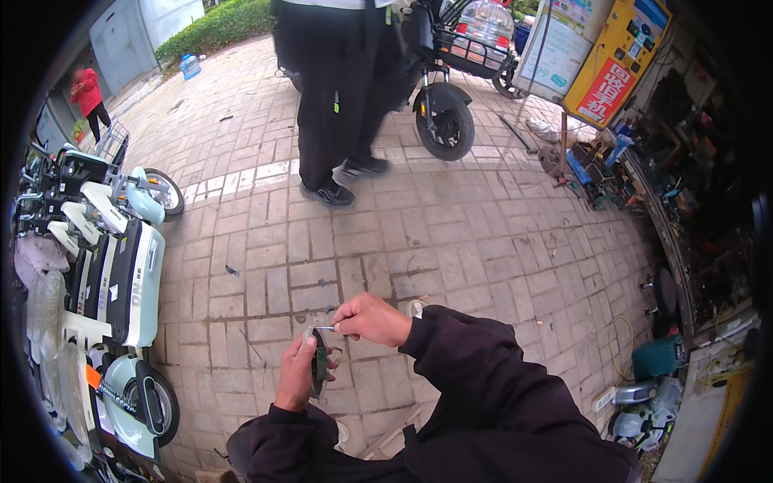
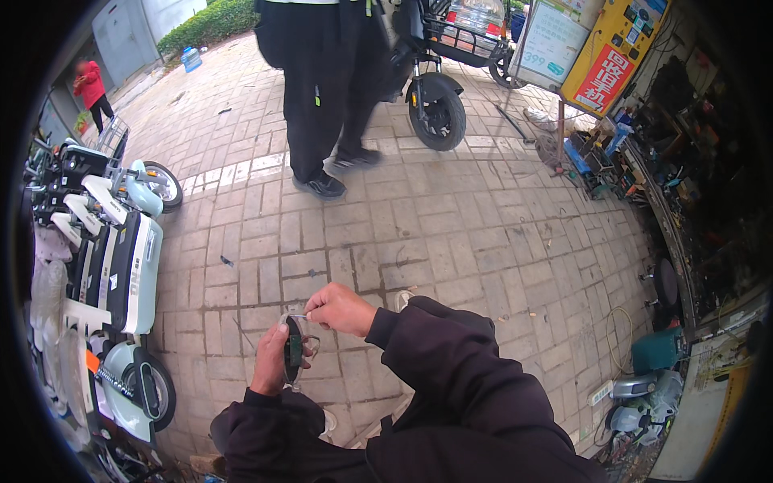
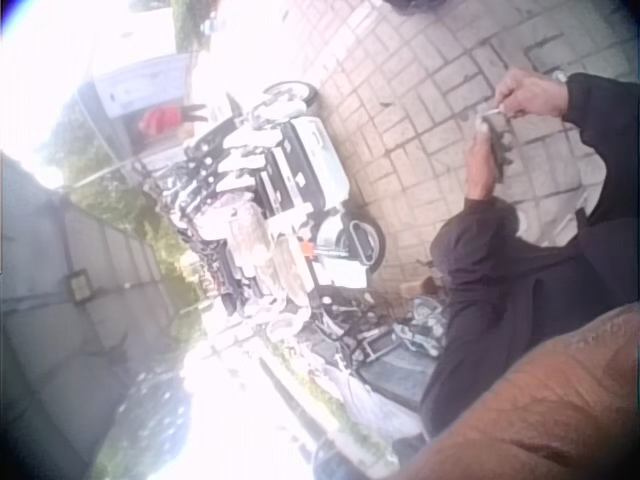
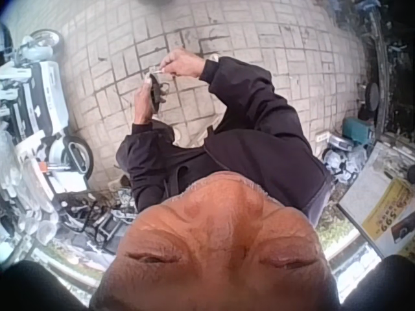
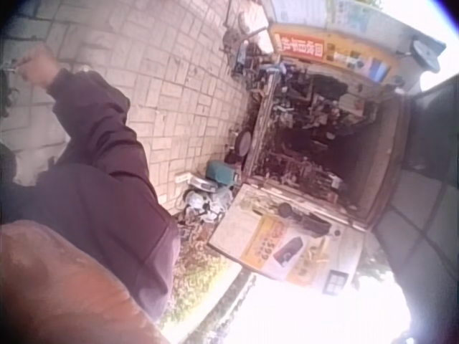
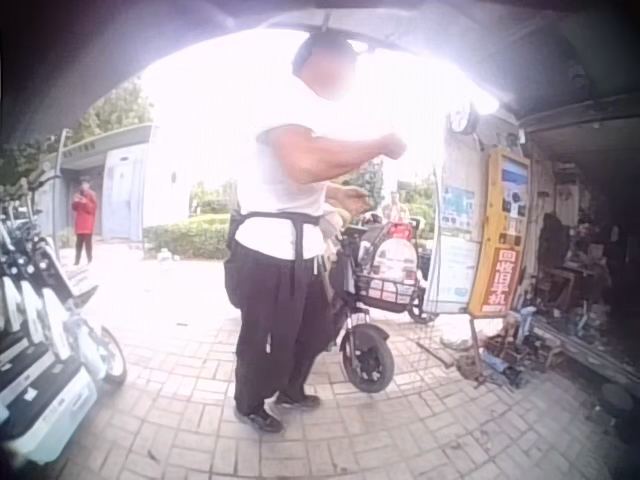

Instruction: The person holds a small electronic component with a green circuit board and uses a screwdriver to adjust or tighten screws on the board. They repeatedly reposition the component and continue working on it throughout the clip.

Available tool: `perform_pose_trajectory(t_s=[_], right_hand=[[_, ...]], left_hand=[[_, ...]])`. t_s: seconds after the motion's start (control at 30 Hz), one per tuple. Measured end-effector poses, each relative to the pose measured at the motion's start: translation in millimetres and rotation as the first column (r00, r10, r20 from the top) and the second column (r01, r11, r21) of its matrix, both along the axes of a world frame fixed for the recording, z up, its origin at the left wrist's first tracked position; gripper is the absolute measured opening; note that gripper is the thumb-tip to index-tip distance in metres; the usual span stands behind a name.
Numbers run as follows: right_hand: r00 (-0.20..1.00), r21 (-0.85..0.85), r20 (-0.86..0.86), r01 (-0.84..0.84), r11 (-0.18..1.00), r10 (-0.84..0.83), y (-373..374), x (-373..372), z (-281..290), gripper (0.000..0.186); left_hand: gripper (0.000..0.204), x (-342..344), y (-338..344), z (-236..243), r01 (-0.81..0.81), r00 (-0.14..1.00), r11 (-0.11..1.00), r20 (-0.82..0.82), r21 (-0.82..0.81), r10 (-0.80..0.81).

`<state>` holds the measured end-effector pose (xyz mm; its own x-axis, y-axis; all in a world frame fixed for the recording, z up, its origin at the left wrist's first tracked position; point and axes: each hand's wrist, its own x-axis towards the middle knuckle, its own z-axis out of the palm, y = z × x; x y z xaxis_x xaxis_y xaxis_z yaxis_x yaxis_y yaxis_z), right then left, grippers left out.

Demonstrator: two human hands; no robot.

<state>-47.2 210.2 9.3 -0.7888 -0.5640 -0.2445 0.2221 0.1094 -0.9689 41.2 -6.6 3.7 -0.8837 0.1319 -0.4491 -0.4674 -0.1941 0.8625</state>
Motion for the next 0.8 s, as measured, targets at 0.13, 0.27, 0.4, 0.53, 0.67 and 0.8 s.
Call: perform_pose_trajectory(t_s=[0.13,0.27,0.4,0.53,0.67,0.8], right_hand=[[1.0,-0.03,0.027,-0.004,1.0,0.005,0,0,-5,0.016],[1.0,-0.008,-0.013,-0.004,1.0,0.004,0,-1,-3,0.016],[0.981,0.131,-0.194,0.025,0.991,0.001,-4,0,8,0.017],[0.904,0.221,-0.423,0.041,0.974,0.058,0,0,21,0.016],[0.909,0.225,-0.416,0.08,0.971,0.022,3,-2,29,0.016],[0.929,0.18,-0.348,0.199,0.963,-0.127,-5,8,28,0.02]], left_hand=[[0.043,0,0,1,-0.001,1.0,1.0,-0.004,-0.01,0.001],[0.044,1,2,4,-0.011,1.0,1.0,0.003,-0.009,0.011],[0.045,-1,5,3,-0.064,0.998,0.991,0.029,0.114,0.061],[0.047,-3,-1,-4,-0.098,0.994,0.984,0.056,0.151,0.09],[0.056,-8,-11,-12,-0.161,0.985,0.96,0.102,0.229,0.14],[0.072,-9,-15,-14,-0.133,0.988,0.893,0.129,0.431,0.085]])
